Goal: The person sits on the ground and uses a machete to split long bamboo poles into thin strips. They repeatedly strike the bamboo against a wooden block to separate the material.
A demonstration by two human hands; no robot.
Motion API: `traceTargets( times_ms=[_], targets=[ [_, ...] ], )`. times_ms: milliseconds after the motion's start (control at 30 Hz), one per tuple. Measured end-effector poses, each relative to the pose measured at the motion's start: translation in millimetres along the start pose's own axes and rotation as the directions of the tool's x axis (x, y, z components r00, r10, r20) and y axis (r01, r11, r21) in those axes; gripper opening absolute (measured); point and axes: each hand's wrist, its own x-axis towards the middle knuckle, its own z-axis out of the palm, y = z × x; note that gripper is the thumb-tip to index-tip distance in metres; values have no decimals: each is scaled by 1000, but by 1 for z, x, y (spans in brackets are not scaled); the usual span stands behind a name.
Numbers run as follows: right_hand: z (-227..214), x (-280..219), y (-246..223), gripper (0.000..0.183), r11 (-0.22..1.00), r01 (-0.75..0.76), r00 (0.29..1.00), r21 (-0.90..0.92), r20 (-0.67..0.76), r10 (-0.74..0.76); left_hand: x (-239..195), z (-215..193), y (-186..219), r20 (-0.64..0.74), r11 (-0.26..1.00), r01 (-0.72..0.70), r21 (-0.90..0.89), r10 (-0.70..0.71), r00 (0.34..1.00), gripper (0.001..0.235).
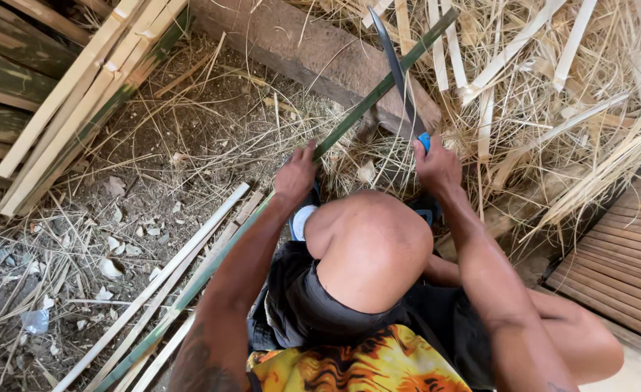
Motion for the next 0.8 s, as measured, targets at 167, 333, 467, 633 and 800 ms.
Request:
traceTargets(
  times_ms=[167, 333, 467, 633, 800],
  targets=[
    [4, -17, -23, 48, 997, 42, 989, -72, 144, -31, 32, 18, 18, 39, 998, -63, -7, 63, 997, 34],
    [9, -17, 9, 28, 861, 446, 887, -245, 249, -389, 3, 11, -18, 0, 956, -273, -111, 275, 962, 22],
    [-37, 35, 49, 40, 997, -49, 991, 67, -122, 57, -18, -7, -36, 209, 994, 46, -98, -25, 978, 32],
    [-43, 1, 15, 42, 998, 27, 996, -65, 90, -21, -11, 13, -53, -12, 994, -93, -56, 93, 996, 34],
    [5, -30, -27, 47, 903, 384, 898, -191, 305, -317, -5, -3, -49, 119, 965, 13, -261, 18, 993, 40]
  ],
)
